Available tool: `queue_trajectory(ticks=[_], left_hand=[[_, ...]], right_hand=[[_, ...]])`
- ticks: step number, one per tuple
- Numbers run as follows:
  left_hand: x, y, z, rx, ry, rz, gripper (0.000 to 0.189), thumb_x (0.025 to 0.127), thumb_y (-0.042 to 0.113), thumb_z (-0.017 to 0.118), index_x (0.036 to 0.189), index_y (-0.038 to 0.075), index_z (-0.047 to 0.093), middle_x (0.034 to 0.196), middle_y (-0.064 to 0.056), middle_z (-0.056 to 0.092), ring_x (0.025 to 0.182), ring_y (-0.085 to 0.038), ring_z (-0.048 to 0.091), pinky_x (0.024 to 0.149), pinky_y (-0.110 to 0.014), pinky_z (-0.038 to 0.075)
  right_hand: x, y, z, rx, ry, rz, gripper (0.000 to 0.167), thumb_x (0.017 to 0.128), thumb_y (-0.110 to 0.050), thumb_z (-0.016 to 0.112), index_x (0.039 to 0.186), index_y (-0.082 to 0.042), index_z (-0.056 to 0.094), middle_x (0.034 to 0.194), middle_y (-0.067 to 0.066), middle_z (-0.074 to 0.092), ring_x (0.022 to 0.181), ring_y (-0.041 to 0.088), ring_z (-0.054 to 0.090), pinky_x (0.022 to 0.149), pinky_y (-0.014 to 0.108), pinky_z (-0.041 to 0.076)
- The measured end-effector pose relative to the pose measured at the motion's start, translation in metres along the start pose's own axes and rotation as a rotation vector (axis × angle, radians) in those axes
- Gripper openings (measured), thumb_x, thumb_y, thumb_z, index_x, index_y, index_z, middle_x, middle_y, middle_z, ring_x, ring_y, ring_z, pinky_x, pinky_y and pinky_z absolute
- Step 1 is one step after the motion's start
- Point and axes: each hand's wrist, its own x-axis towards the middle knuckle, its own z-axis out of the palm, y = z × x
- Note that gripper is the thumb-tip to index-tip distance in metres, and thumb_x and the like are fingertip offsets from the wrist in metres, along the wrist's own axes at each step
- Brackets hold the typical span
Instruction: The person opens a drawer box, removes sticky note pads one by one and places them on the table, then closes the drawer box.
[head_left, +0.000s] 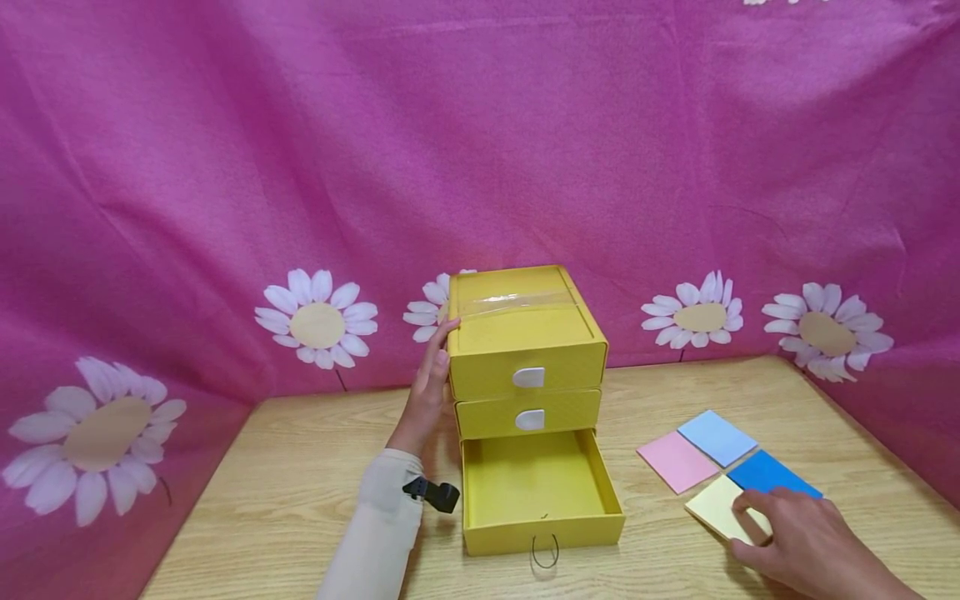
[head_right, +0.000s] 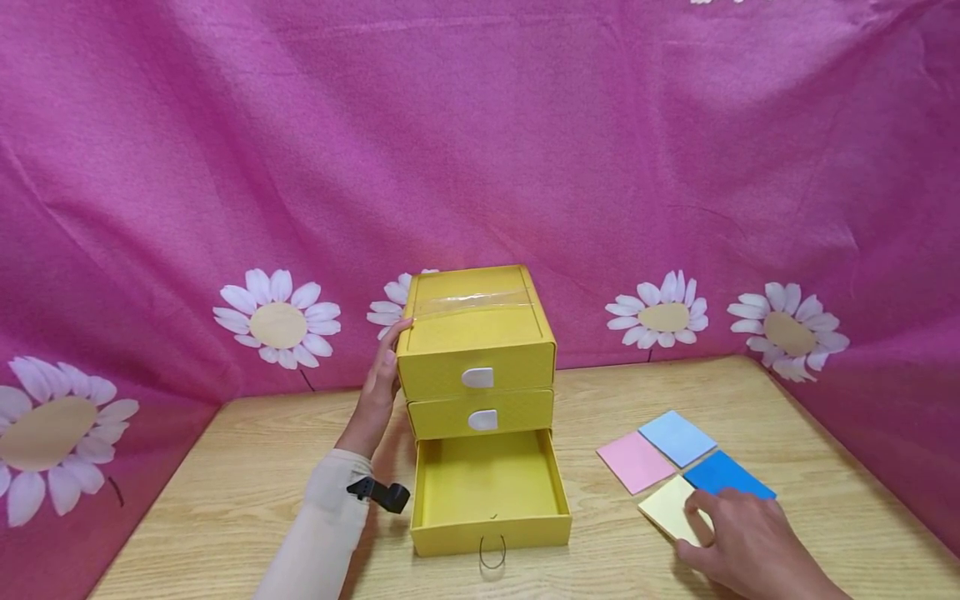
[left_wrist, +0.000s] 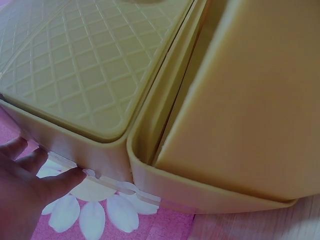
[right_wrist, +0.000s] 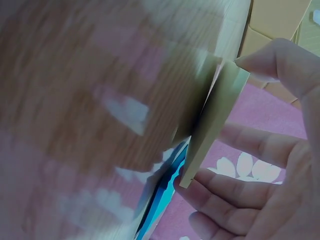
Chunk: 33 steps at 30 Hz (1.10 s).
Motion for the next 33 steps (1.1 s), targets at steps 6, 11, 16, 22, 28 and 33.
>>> queue_trajectory(ticks=[6, 11, 16, 22, 28, 33], left_hand=[[0.0, -0.001, -0.001, 0.006, 0.0, -0.014, 0.051, 0.101, 0.018, 0.024, 0.151, 0.009, 0.024, 0.159, -0.011, 0.015, 0.141, -0.028, 0.022, 0.112, -0.051, 0.019], [0.001, -0.001, -0.001, 0.002, -0.002, -0.017, 0.051, 0.101, 0.019, 0.024, 0.151, 0.01, 0.024, 0.159, -0.01, 0.016, 0.141, -0.028, 0.023, 0.112, -0.051, 0.02], [0.001, -0.001, -0.001, 0.007, -0.003, -0.016, 0.052, 0.101, 0.019, 0.024, 0.151, 0.01, 0.024, 0.16, -0.01, 0.015, 0.141, -0.028, 0.023, 0.112, -0.051, 0.019], [0.0, -0.001, -0.001, 0.0, 0.003, -0.022, 0.051, 0.1, 0.019, 0.025, 0.151, 0.009, 0.024, 0.16, -0.01, 0.014, 0.141, -0.029, 0.022, 0.112, -0.052, 0.019], [0.0, -0.003, -0.001, -0.001, 0.005, -0.021, 0.052, 0.1, 0.019, 0.025, 0.151, 0.008, 0.024, 0.16, -0.012, 0.015, 0.141, -0.029, 0.022, 0.112, -0.053, 0.018], [0.004, -0.023, -0.004, -0.011, 0.009, -0.01, 0.051, 0.102, 0.022, 0.024, 0.152, 0.015, 0.025, 0.16, -0.005, 0.015, 0.141, -0.026, 0.022, 0.112, -0.05, 0.018]], right_hand=[[0.002, 0.002, 0.0, -0.014, -0.037, 0.017, 0.04, 0.067, -0.042, 0.082, 0.093, -0.014, 0.07, 0.076, -0.003, 0.061, 0.071, 0.016, 0.053, 0.06, 0.048, 0.045], [-0.001, 0.002, 0.003, -0.04, 0.016, 0.008, 0.037, 0.064, -0.04, 0.083, 0.089, -0.017, 0.07, 0.076, -0.003, 0.061, 0.073, 0.017, 0.055, 0.059, 0.048, 0.043], [-0.001, 0.001, 0.005, -0.048, 0.022, -0.001, 0.034, 0.064, -0.039, 0.083, 0.086, -0.019, 0.068, 0.072, -0.005, 0.056, 0.071, 0.015, 0.052, 0.058, 0.047, 0.042], [0.0, 0.001, 0.005, -0.048, -0.009, -0.011, 0.032, 0.066, -0.04, 0.083, 0.083, -0.021, 0.064, 0.072, -0.006, 0.052, 0.071, 0.014, 0.049, 0.059, 0.047, 0.044], [-0.001, 0.0, 0.005, -0.05, -0.004, -0.006, 0.031, 0.066, -0.038, 0.083, 0.081, -0.022, 0.062, 0.074, -0.005, 0.053, 0.073, 0.015, 0.051, 0.059, 0.048, 0.044], [-0.003, -0.001, 0.007, -0.068, 0.011, -0.008, 0.032, 0.066, -0.038, 0.083, 0.077, -0.025, 0.057, 0.071, -0.007, 0.05, 0.073, 0.014, 0.05, 0.058, 0.047, 0.042]])
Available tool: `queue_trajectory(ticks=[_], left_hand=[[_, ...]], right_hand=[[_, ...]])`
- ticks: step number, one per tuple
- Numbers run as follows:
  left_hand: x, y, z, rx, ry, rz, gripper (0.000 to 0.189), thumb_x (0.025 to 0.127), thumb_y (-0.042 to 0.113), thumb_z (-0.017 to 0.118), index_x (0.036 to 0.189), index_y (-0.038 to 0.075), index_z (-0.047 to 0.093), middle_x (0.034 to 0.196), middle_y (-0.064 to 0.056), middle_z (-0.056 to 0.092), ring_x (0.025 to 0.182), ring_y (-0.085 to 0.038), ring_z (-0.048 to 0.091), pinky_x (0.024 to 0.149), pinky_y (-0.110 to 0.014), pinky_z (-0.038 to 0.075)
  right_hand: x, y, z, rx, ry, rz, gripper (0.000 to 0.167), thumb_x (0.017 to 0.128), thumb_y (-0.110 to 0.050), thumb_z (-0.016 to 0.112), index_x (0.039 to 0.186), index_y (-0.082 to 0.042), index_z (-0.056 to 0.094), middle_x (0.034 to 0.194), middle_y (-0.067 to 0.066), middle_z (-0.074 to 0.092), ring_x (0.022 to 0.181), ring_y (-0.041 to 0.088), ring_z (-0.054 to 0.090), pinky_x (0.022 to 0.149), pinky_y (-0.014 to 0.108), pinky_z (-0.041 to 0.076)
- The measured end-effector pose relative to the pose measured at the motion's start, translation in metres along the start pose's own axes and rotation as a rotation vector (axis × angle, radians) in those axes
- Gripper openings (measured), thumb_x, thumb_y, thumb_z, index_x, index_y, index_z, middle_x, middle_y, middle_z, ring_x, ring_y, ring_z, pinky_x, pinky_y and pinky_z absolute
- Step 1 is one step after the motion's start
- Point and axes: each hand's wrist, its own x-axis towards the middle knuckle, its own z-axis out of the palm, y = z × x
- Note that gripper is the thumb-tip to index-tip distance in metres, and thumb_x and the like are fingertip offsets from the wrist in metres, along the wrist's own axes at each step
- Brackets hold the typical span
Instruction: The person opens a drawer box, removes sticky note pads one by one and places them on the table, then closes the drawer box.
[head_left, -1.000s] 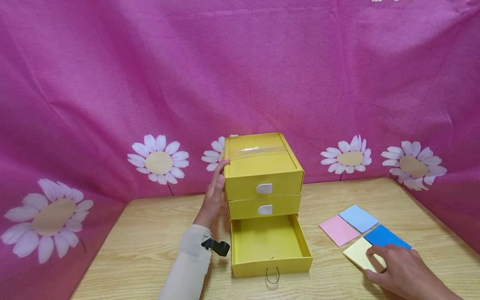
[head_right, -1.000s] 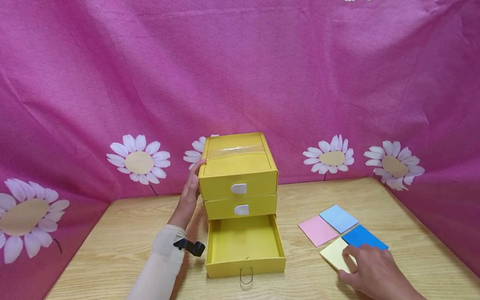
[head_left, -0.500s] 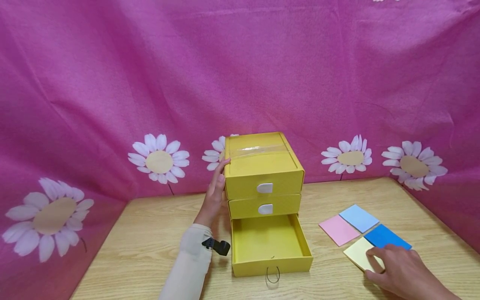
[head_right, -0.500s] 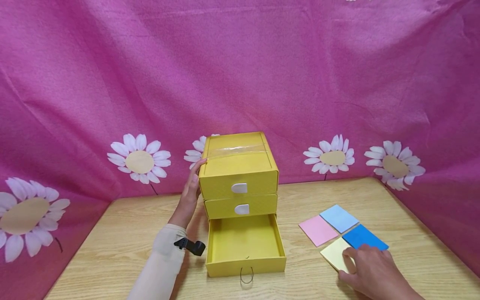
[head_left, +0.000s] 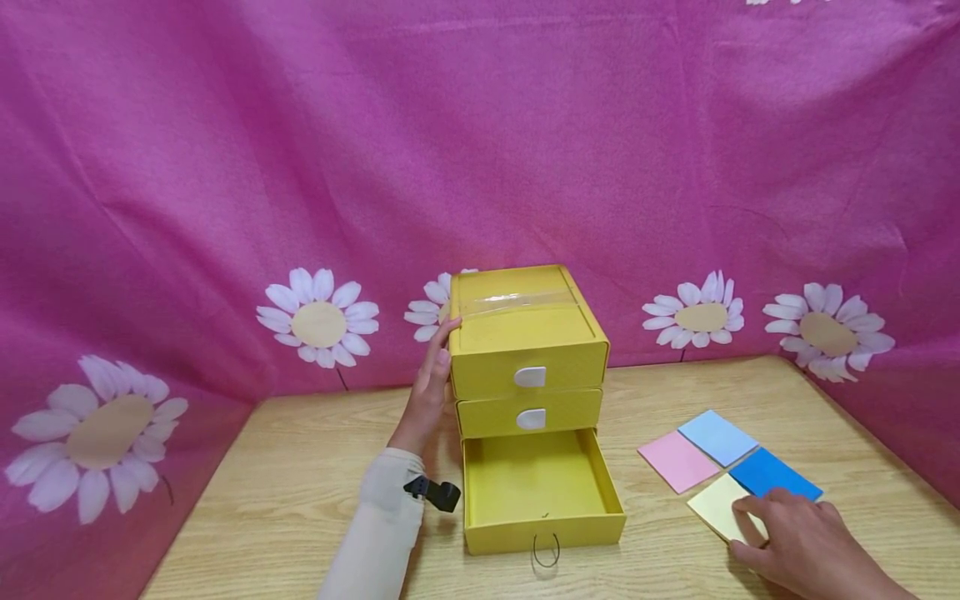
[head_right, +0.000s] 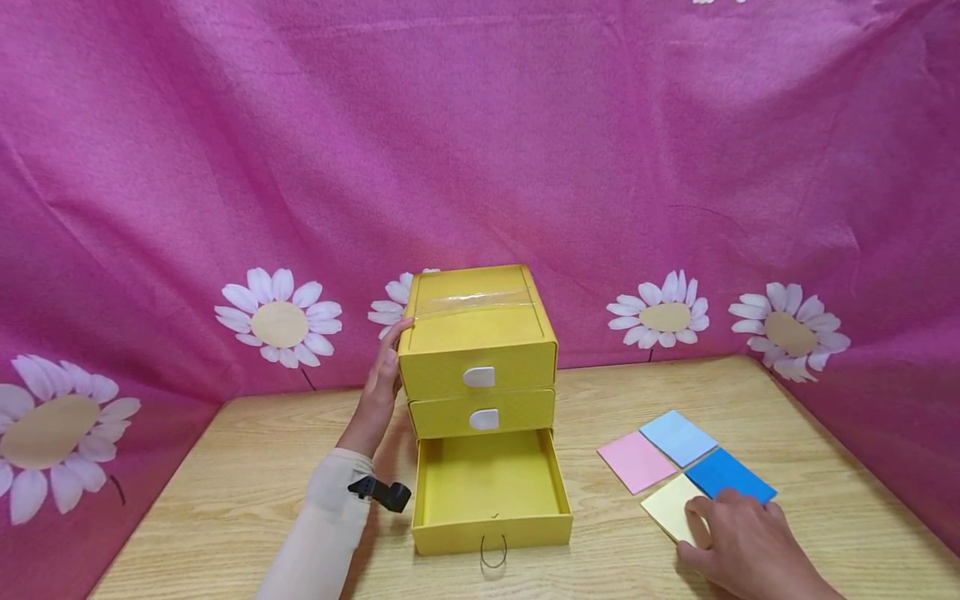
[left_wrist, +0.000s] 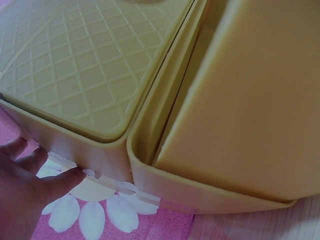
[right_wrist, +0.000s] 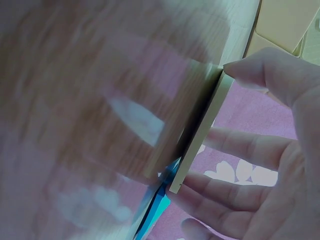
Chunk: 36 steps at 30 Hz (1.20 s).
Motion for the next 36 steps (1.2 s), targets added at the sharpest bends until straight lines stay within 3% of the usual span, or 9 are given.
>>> queue_trajectory(ticks=[3, 9, 16, 25, 31, 36], left_hand=[[0.002, -0.011, -0.001, 0.003, 0.007, 0.015, 0.05, 0.102, 0.027, 0.025, 0.151, 0.021, 0.027, 0.16, 0.001, 0.016, 0.141, -0.024, 0.024, 0.112, -0.05, 0.019], [0.001, -0.015, -0.001, 0.023, 0.017, 0.033, 0.051, 0.101, 0.039, 0.029, 0.15, 0.027, 0.029, 0.158, 0.005, 0.019, 0.141, -0.022, 0.024, 0.111, -0.052, 0.02], [0.001, -0.013, -0.001, 0.007, 0.014, 0.04, 0.05, 0.102, 0.036, 0.028, 0.15, 0.023, 0.029, 0.159, 0.004, 0.017, 0.142, -0.021, 0.022, 0.112, -0.05, 0.018], [0.001, -0.01, 0.0, -0.032, 0.0, 0.038, 0.05, 0.102, 0.023, 0.024, 0.152, 0.016, 0.025, 0.161, -0.001, 0.012, 0.142, -0.024, 0.021, 0.112, -0.05, 0.018], [0.001, -0.012, -0.001, -0.013, 0.005, 0.04, 0.05, 0.102, 0.028, 0.026, 0.151, 0.02, 0.027, 0.159, 0.002, 0.016, 0.141, -0.022, 0.024, 0.112, -0.049, 0.02], [0.001, -0.013, -0.001, 0.001, 0.004, 0.052, 0.051, 0.101, 0.034, 0.027, 0.151, 0.022, 0.028, 0.159, 0.002, 0.018, 0.14, -0.023, 0.025, 0.111, -0.051, 0.021]], right_hand=[[0.0, 0.0, 0.001, -0.003, 0.001, 0.001, 0.032, 0.066, -0.038, 0.083, 0.078, -0.025, 0.057, 0.074, -0.005, 0.053, 0.075, 0.016, 0.053, 0.059, 0.048, 0.042], [0.001, 0.003, 0.003, 0.035, -0.023, 0.0, 0.036, 0.065, -0.038, 0.084, 0.086, -0.016, 0.066, 0.078, 0.0, 0.058, 0.076, 0.02, 0.055, 0.06, 0.047, 0.048], [0.0, 0.005, 0.007, 0.063, 0.004, -0.017, 0.04, 0.062, -0.034, 0.085, 0.089, -0.01, 0.069, 0.08, 0.003, 0.059, 0.077, 0.02, 0.055, 0.065, 0.042, 0.05], [0.001, 0.003, 0.003, 0.088, -0.06, 0.021, 0.036, 0.068, -0.036, 0.083, 0.091, -0.012, 0.067, 0.088, 0.007, 0.058, 0.083, 0.024, 0.055, 0.068, 0.043, 0.051], [-0.001, 0.001, 0.006, 0.065, 0.011, -0.021, 0.028, 0.073, -0.033, 0.081, 0.077, -0.022, 0.055, 0.081, 0.001, 0.053, 0.08, 0.018, 0.05, 0.063, 0.038, 0.048], [0.0, 0.0, 0.006, 0.085, 0.05, -0.021, 0.026, 0.073, -0.028, 0.081, 0.077, -0.023, 0.056, 0.081, 0.001, 0.054, 0.08, 0.019, 0.051, 0.064, 0.039, 0.048]])
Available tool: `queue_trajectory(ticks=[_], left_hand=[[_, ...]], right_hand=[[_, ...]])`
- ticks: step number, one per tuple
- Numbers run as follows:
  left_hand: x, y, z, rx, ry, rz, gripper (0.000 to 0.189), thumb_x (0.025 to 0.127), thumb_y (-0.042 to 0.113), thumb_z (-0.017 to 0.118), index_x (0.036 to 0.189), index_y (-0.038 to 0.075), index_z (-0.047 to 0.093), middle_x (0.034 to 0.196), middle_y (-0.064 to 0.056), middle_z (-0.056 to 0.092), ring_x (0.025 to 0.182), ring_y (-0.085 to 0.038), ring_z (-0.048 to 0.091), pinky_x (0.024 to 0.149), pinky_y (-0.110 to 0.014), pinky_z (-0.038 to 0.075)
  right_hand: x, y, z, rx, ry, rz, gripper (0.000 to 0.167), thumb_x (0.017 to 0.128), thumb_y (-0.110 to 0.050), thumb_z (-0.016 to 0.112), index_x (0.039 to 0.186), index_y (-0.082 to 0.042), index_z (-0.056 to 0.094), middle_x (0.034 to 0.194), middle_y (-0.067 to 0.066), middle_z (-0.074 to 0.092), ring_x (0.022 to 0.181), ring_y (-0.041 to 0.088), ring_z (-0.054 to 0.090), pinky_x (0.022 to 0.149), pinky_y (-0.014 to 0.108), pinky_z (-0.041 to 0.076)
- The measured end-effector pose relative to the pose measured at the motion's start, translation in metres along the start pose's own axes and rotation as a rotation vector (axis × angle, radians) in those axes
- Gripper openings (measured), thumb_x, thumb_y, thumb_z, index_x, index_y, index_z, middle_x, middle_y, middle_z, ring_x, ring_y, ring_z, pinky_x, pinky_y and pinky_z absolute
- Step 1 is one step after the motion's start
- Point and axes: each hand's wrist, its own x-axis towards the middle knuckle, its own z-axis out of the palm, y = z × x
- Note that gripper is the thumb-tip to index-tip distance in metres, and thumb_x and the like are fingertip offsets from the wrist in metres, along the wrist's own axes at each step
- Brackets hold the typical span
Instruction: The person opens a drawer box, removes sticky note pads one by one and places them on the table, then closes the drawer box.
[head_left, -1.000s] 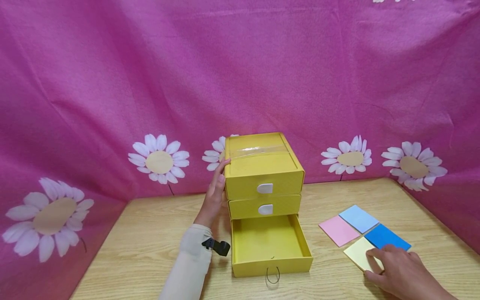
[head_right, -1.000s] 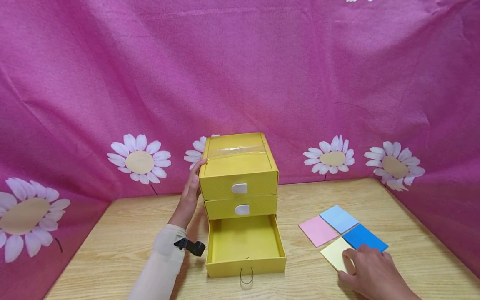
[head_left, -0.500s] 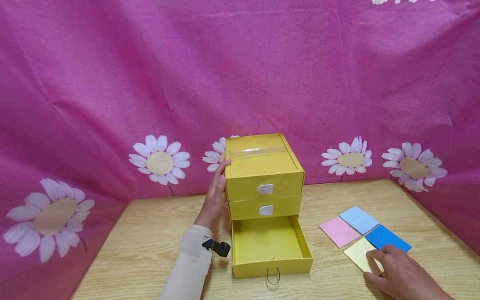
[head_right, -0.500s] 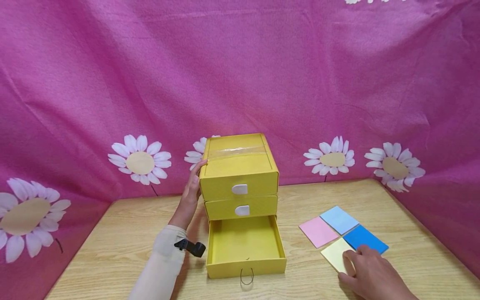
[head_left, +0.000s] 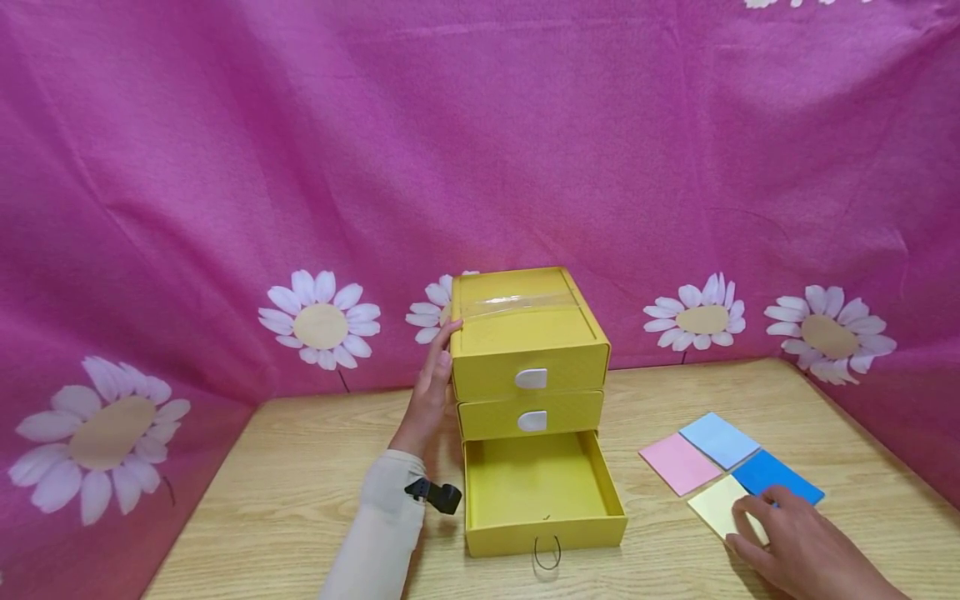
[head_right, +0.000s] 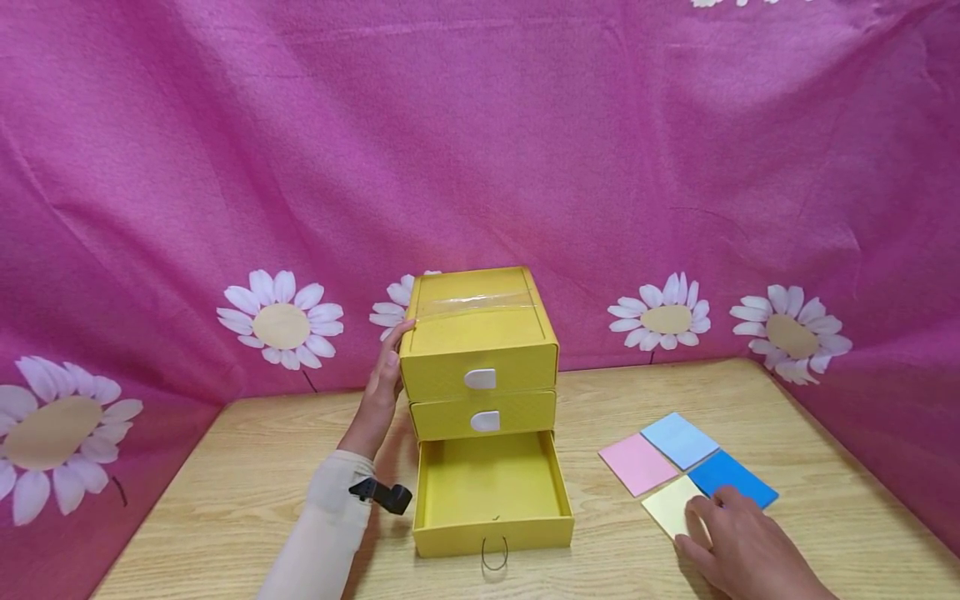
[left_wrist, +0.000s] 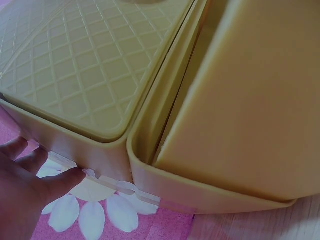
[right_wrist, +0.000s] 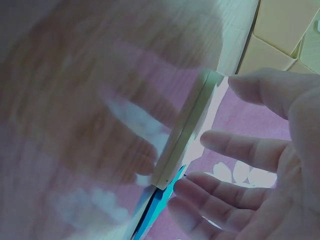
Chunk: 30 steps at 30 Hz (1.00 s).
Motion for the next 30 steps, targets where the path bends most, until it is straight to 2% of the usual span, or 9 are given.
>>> queue_trajectory(ticks=[6, 9, 13, 17, 20, 26, 30], left_hand=[[0.0, 0.001, -0.001, -0.012, -0.007, -0.003, 0.05, 0.102, 0.026, 0.025, 0.152, 0.017, 0.025, 0.159, -0.002, 0.017, 0.14, -0.024, 0.024, 0.112, -0.049, 0.02], [0.0, 0.005, -0.001, -0.014, -0.014, -0.018, 0.05, 0.102, 0.019, 0.022, 0.152, 0.013, 0.023, 0.16, -0.006, 0.015, 0.141, -0.025, 0.023, 0.113, -0.049, 0.019], [-0.002, 0.023, 0.001, -0.004, -0.017, -0.042, 0.051, 0.101, 0.015, 0.022, 0.152, 0.007, 0.022, 0.16, -0.012, 0.014, 0.141, -0.028, 0.022, 0.113, -0.049, 0.019], [-0.003, 0.035, 0.003, 0.005, -0.016, -0.046, 0.051, 0.101, 0.016, 0.025, 0.151, 0.005, 0.023, 0.159, -0.013, 0.015, 0.141, -0.03, 0.022, 0.113, -0.051, 0.019], [-0.003, 0.035, 0.003, 0.014, -0.016, -0.038, 0.051, 0.101, 0.017, 0.025, 0.15, 0.005, 0.023, 0.159, -0.013, 0.014, 0.142, -0.029, 0.021, 0.113, -0.051, 0.018], [-0.003, 0.034, 0.004, 0.011, -0.012, -0.026, 0.051, 0.1, 0.014, 0.024, 0.15, 0.004, 0.024, 0.159, -0.015, 0.013, 0.143, -0.029, 0.018, 0.114, -0.05, 0.016], [-0.003, 0.035, 0.004, 0.005, -0.014, -0.035, 0.05, 0.1, 0.014, 0.024, 0.15, 0.005, 0.024, 0.159, -0.014, 0.014, 0.143, -0.028, 0.019, 0.114, -0.05, 0.017]], right_hand=[[0.003, -0.004, 0.0, 0.021, 0.041, -0.025, 0.019, 0.073, -0.022, 0.08, 0.081, -0.017, 0.064, 0.083, 0.002, 0.056, 0.081, 0.02, 0.051, 0.064, 0.039, 0.048], [0.004, -0.01, 0.0, 0.035, 0.098, -0.047, 0.018, 0.072, -0.019, 0.08, 0.083, -0.014, 0.067, 0.082, 0.001, 0.057, 0.081, 0.019, 0.052, 0.064, 0.038, 0.048], [0.007, -0.019, 0.001, 0.039, 0.192, -0.088, 0.018, 0.07, -0.016, 0.08, 0.083, -0.012, 0.069, 0.081, -0.001, 0.057, 0.079, 0.017, 0.052, 0.062, 0.037, 0.049], [0.01, -0.026, -0.001, 0.038, 0.232, -0.114, 0.019, 0.069, -0.016, 0.08, 0.084, -0.012, 0.07, 0.082, -0.003, 0.057, 0.079, 0.016, 0.052, 0.063, 0.036, 0.05], [0.012, -0.032, -0.005, 0.055, 0.187, -0.095, 0.019, 0.072, -0.018, 0.08, 0.087, -0.013, 0.071, 0.086, -0.004, 0.058, 0.082, 0.016, 0.053, 0.065, 0.036, 0.051], [0.019, -0.047, -0.016, 0.119, -0.047, 0.001, 0.026, 0.081, -0.029, 0.076, 0.099, -0.012, 0.07, 0.098, 0.001, 0.064, 0.092, 0.023, 0.059, 0.076, 0.047, 0.052], [0.023, -0.055, -0.019, 0.166, -0.145, 0.035, 0.028, 0.083, -0.033, 0.073, 0.102, -0.013, 0.07, 0.099, -0.001, 0.065, 0.09, 0.02, 0.061, 0.077, 0.046, 0.053]])
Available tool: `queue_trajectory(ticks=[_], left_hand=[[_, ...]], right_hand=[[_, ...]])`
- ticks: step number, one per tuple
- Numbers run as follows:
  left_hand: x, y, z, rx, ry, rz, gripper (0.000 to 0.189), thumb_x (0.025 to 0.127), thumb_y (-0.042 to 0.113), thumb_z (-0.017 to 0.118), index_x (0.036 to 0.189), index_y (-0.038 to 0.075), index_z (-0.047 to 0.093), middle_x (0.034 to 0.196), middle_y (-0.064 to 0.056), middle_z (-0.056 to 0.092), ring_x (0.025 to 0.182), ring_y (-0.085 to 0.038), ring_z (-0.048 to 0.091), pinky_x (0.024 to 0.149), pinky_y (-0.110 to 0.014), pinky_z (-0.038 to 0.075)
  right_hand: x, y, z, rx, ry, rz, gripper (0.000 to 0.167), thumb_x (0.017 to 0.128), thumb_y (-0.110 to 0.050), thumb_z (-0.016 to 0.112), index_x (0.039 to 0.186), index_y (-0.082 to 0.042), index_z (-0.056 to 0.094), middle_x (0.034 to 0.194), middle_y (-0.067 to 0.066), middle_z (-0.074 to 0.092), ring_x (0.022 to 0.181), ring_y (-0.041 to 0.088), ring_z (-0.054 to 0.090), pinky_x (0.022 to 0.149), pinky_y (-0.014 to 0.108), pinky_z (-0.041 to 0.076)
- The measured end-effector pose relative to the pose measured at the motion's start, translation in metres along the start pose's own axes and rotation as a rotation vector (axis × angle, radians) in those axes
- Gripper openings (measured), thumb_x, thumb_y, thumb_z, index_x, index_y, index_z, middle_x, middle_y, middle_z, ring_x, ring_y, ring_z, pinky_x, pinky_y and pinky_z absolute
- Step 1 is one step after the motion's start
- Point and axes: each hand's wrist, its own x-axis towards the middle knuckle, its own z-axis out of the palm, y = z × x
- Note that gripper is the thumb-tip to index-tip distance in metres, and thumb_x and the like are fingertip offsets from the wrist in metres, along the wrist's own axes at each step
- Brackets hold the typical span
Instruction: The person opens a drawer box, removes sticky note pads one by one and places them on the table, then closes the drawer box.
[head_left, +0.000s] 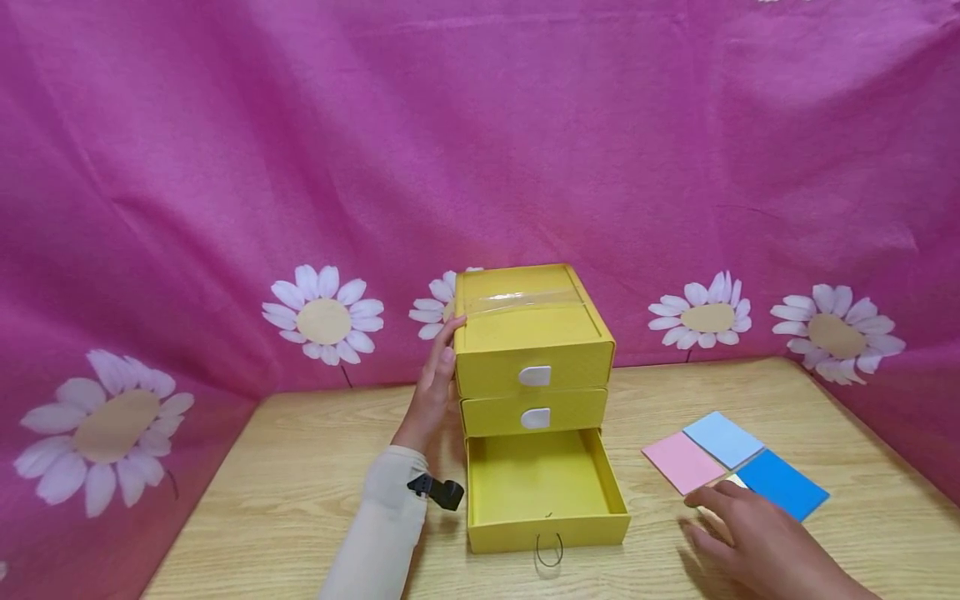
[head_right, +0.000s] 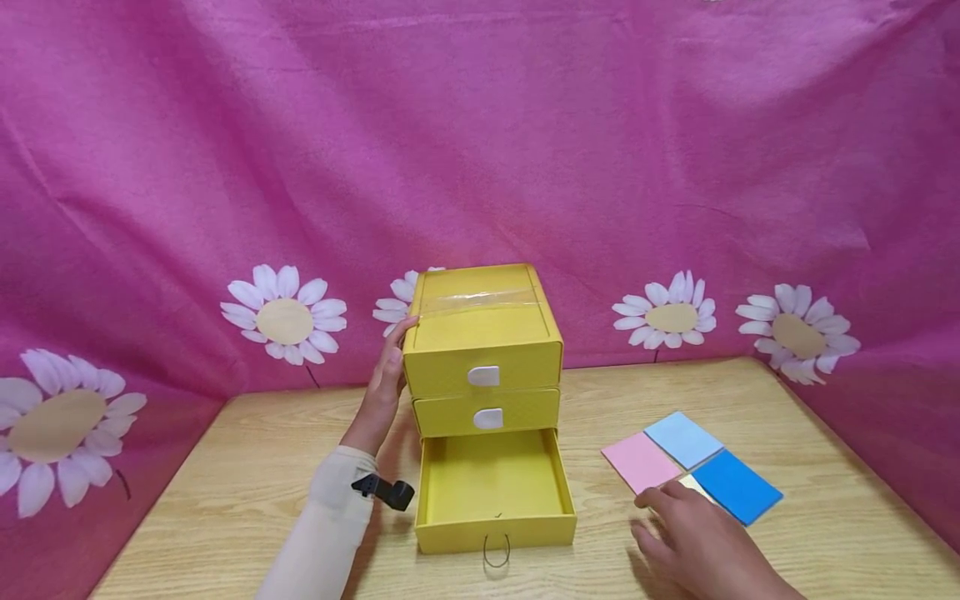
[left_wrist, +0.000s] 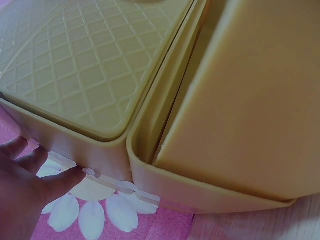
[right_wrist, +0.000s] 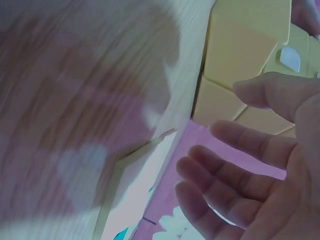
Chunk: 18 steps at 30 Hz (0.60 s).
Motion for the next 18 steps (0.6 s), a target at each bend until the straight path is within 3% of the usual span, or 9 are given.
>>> queue_trajectory(ticks=[7, 14, 18], left_hand=[[0.001, 0.003, 0.001, 0.031, -0.001, -0.013, 0.051, 0.101, 0.016, 0.025, 0.151, 0.006, 0.024, 0.159, -0.013, 0.016, 0.142, -0.028, 0.021, 0.113, -0.051, 0.018], [0.005, -0.033, -0.004, 0.02, 0.014, 0.02, 0.051, 0.102, 0.03, 0.027, 0.151, 0.02, 0.027, 0.161, -0.004, 0.01, 0.143, -0.022, 0.018, 0.113, -0.051, 0.016], [0.004, -0.035, -0.004, 0.019, 0.024, 0.023, 0.05, 0.101, 0.034, 0.028, 0.151, 0.024, 0.029, 0.161, 0.0, 0.012, 0.143, -0.02, 0.02, 0.113, -0.051, 0.016]], right_hand=[[0.002, -0.009, -0.003, 0.024, -0.047, 0.02, 0.025, 0.083, -0.032, 0.074, 0.102, -0.016, 0.07, 0.099, -0.005, 0.064, 0.088, 0.015, 0.059, 0.076, 0.041, 0.052], [0.004, -0.022, -0.007, 0.07, -0.098, 0.0, 0.022, 0.083, -0.029, 0.074, 0.102, -0.019, 0.069, 0.098, -0.008, 0.064, 0.088, 0.013, 0.059, 0.077, 0.04, 0.053], [0.004, -0.031, -0.005, 0.077, -0.104, -0.048, 0.018, 0.084, -0.03, 0.072, 0.1, -0.022, 0.068, 0.095, -0.013, 0.062, 0.085, 0.009, 0.058, 0.074, 0.034, 0.053]])
